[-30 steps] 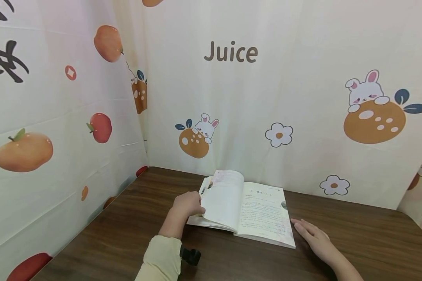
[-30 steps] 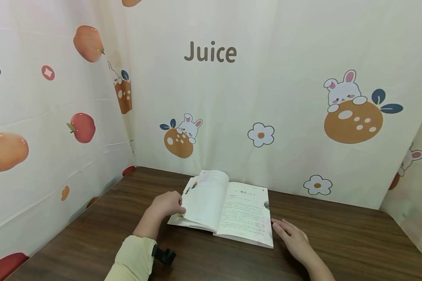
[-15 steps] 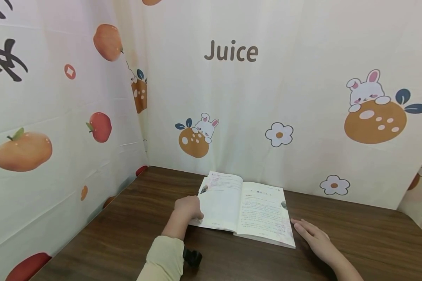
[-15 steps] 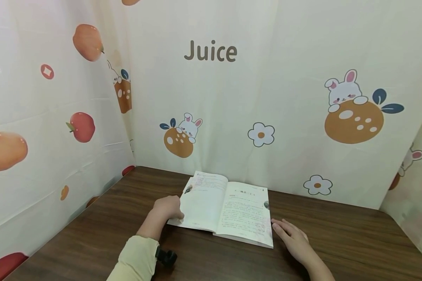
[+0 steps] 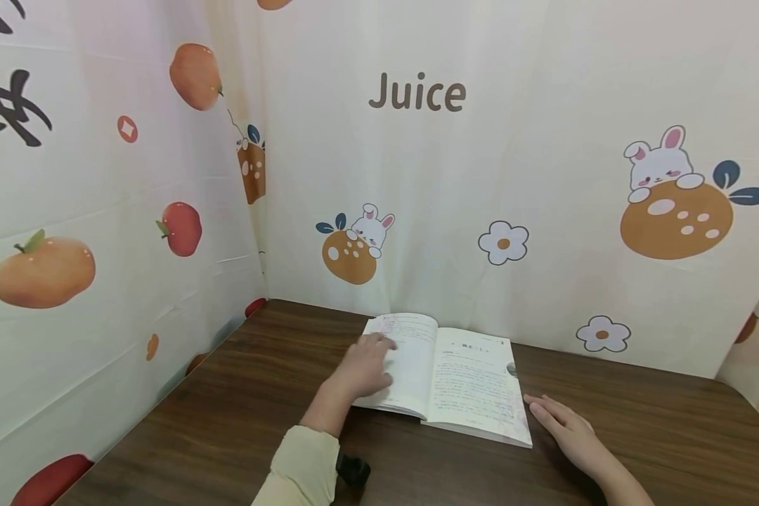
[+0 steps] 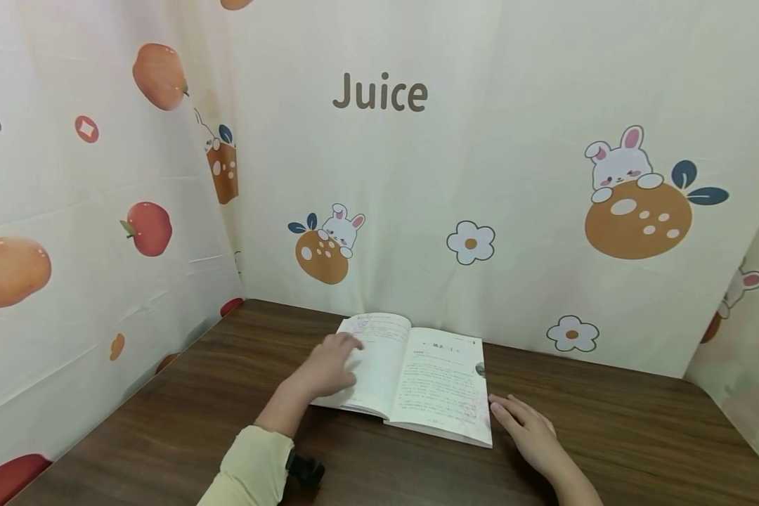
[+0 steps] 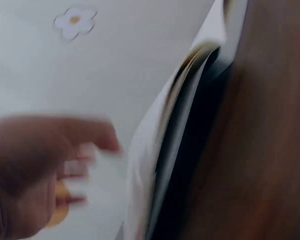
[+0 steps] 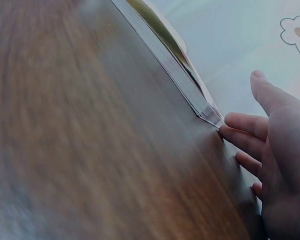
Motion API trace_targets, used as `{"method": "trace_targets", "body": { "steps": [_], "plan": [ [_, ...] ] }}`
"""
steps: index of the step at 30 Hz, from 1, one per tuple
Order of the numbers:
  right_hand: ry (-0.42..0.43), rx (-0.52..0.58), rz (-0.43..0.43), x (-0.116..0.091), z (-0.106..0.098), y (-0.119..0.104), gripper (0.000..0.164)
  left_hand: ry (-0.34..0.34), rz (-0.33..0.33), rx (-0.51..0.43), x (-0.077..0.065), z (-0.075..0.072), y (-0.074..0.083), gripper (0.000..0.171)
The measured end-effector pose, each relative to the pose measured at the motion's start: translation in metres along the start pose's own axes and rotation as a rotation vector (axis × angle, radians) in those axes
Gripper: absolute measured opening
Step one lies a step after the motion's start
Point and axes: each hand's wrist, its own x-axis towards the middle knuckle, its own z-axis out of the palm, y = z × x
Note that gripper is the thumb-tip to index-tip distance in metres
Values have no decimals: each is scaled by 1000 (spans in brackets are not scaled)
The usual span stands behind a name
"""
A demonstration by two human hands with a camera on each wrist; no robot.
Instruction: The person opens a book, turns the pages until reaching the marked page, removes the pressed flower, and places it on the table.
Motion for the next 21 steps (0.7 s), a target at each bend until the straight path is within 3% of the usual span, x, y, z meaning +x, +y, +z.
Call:
{"method": "trace_targets", "body": {
  "steps": [3,6,10,15,21],
  "plan": [
    [-8,5,8,0,0,-1,60,-41,224,-30,2,8,18,47],
    [-8,6,10,0,0,-1,60,-134,339,-35,1,18,31,47],
    [-4,4,10,0,1,-1,60,-199,329,-38,-2,29,32,49],
    [-9,-9,16,1,0,-1,60,-196,277,-103,-1,33,25,48],
    [0,-25,-3,1,0,1,57,-245,207,-192,-2,32,25,53]
  ]
}}
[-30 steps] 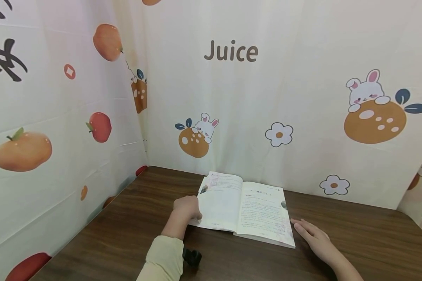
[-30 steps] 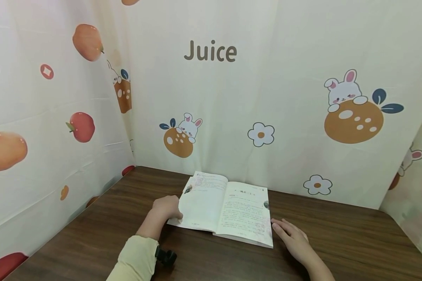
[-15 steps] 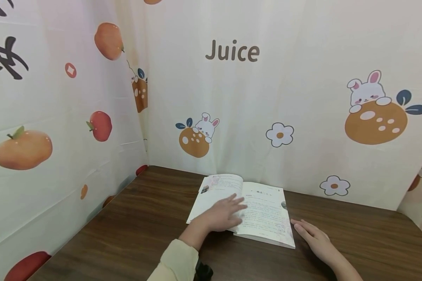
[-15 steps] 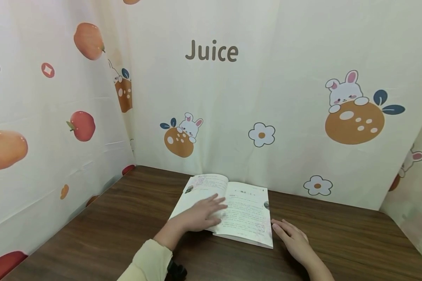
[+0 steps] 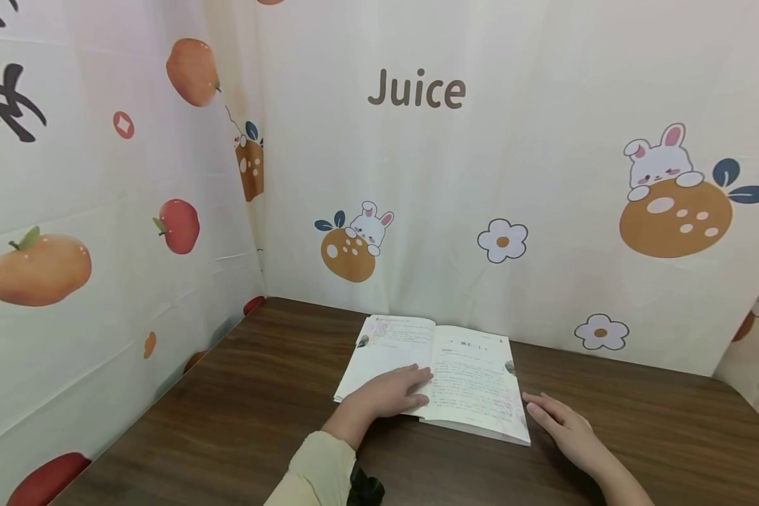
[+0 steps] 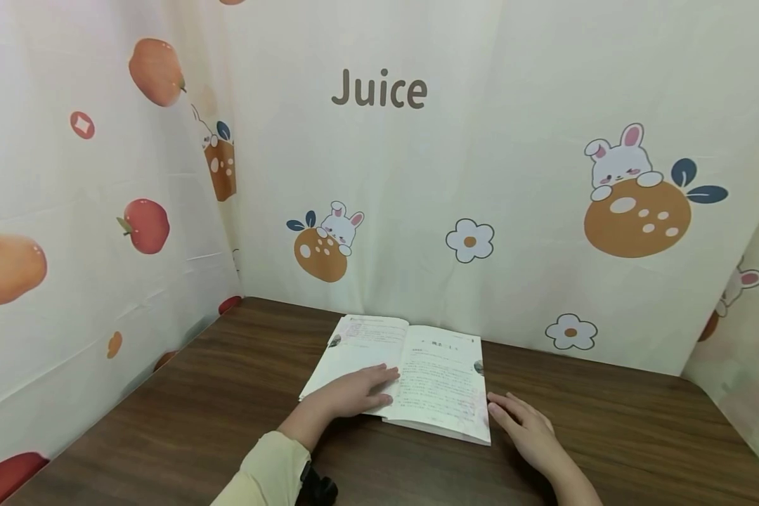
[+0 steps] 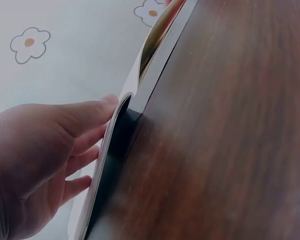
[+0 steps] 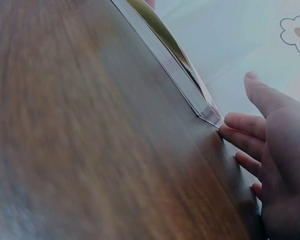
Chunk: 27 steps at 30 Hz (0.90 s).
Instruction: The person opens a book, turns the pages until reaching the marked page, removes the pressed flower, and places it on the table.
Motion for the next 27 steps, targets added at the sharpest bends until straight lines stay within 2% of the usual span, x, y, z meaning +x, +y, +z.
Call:
{"method": "trace_targets", "body": {
  "steps": [4,12,16,19,21,23,27],
  "plan": [
    [-4,3,3,0,1,1,59,-16,-4,-50,0,1,-3,52],
    [-13,-43,-36,0,1,6,60,-6,79,-107,0,12,-9,41],
    [8,-38,-123,-3,-1,12,51,49,47,-71,3,20,1,35],
    [33,-34,-203,-2,0,14,45,93,2,4,5,25,13,33],
    [43,-30,-236,-2,0,14,43,108,-25,37,6,28,18,37],
    [51,-29,-251,-1,1,13,42,110,-40,61,7,29,19,49],
    [65,-34,-258,0,4,12,43,111,-41,85,6,30,17,63]
  ]
}}
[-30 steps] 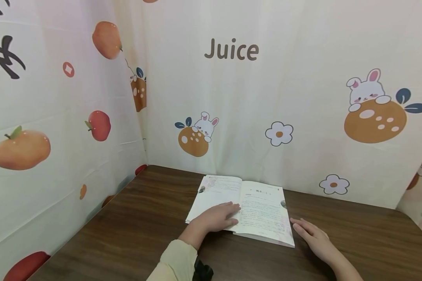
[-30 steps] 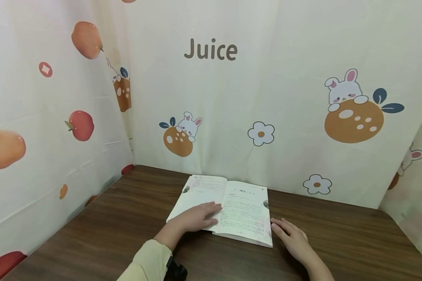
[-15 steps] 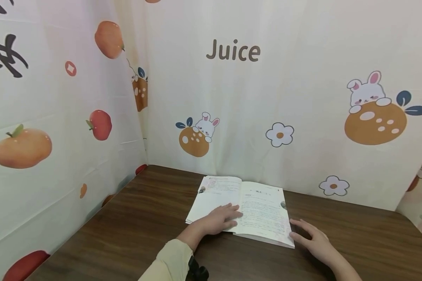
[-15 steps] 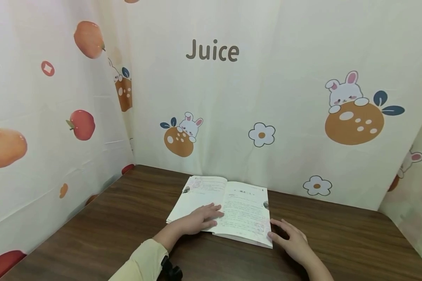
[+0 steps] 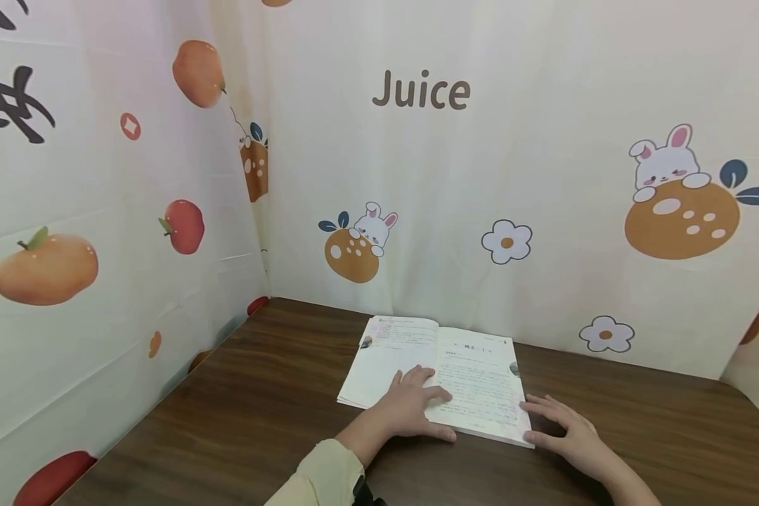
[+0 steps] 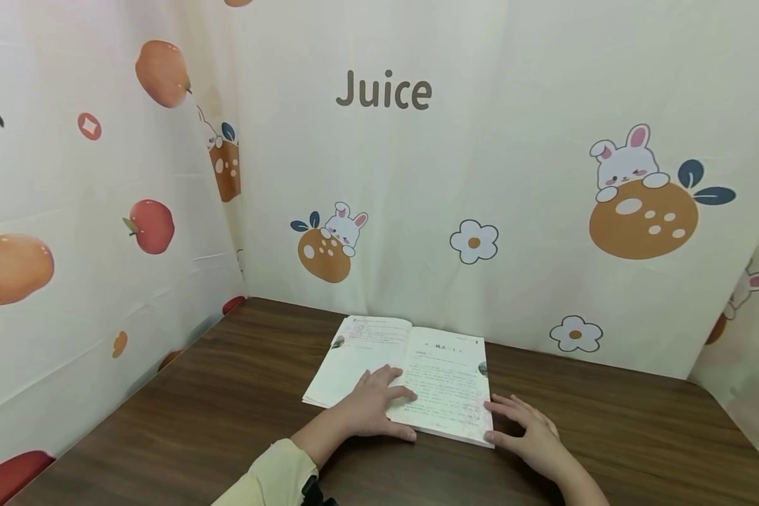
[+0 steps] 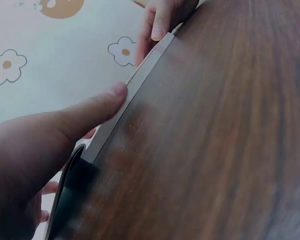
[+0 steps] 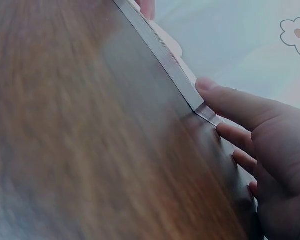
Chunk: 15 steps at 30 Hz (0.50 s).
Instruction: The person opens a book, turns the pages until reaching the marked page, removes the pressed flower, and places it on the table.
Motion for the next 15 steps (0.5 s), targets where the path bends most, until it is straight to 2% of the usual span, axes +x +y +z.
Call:
{"method": "trace_targets", "body": {
  "steps": [15],
  "plan": [
    [45,-66,66,3,5,-7,46,44,3,34,2,4,-1,61]
  ]
}}
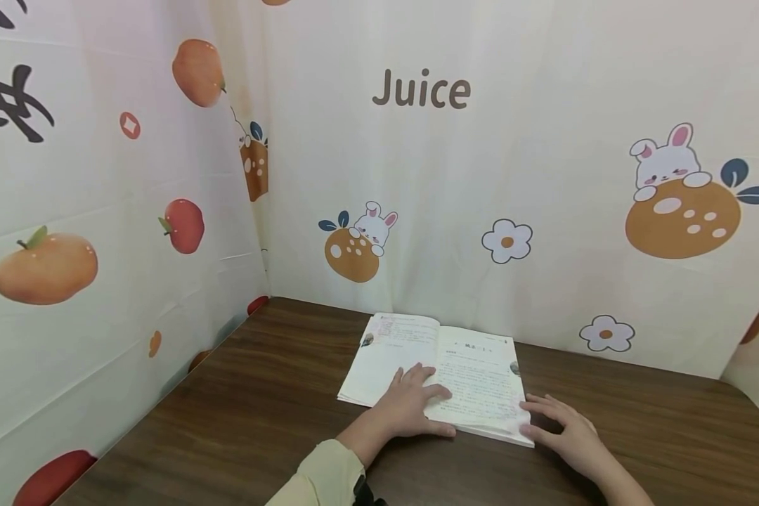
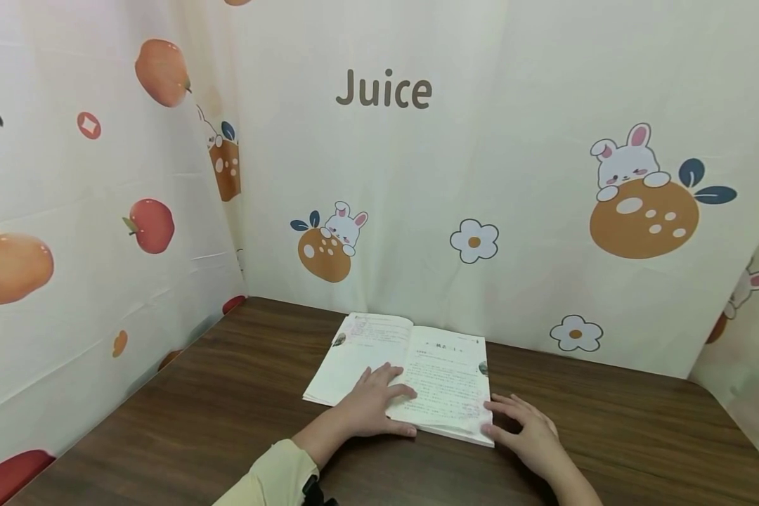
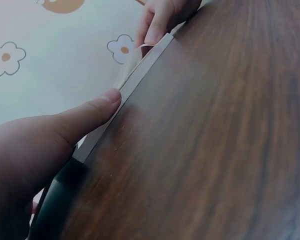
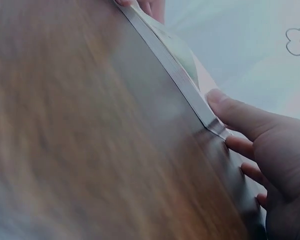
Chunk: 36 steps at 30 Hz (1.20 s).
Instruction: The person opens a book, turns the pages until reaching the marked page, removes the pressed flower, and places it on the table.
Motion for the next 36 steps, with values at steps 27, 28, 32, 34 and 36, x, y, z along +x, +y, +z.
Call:
{"method": "trace_targets", "body": {
  "steps": [27,28,32,34,36],
  "plan": [
    [32,11,10,1,0,-3,42,53,453,273,-6,-4,35,38],
    [36,8,7,1,0,-3,43,64,436,272,-6,-4,34,37],
    [57,-22,8,2,2,-4,46,111,335,261,-6,-3,34,36],
    [65,-33,26,3,3,-6,46,123,286,257,-6,-2,35,35],
    [72,-50,38,3,4,-8,45,125,248,244,-5,-3,35,34]
  ]
}}
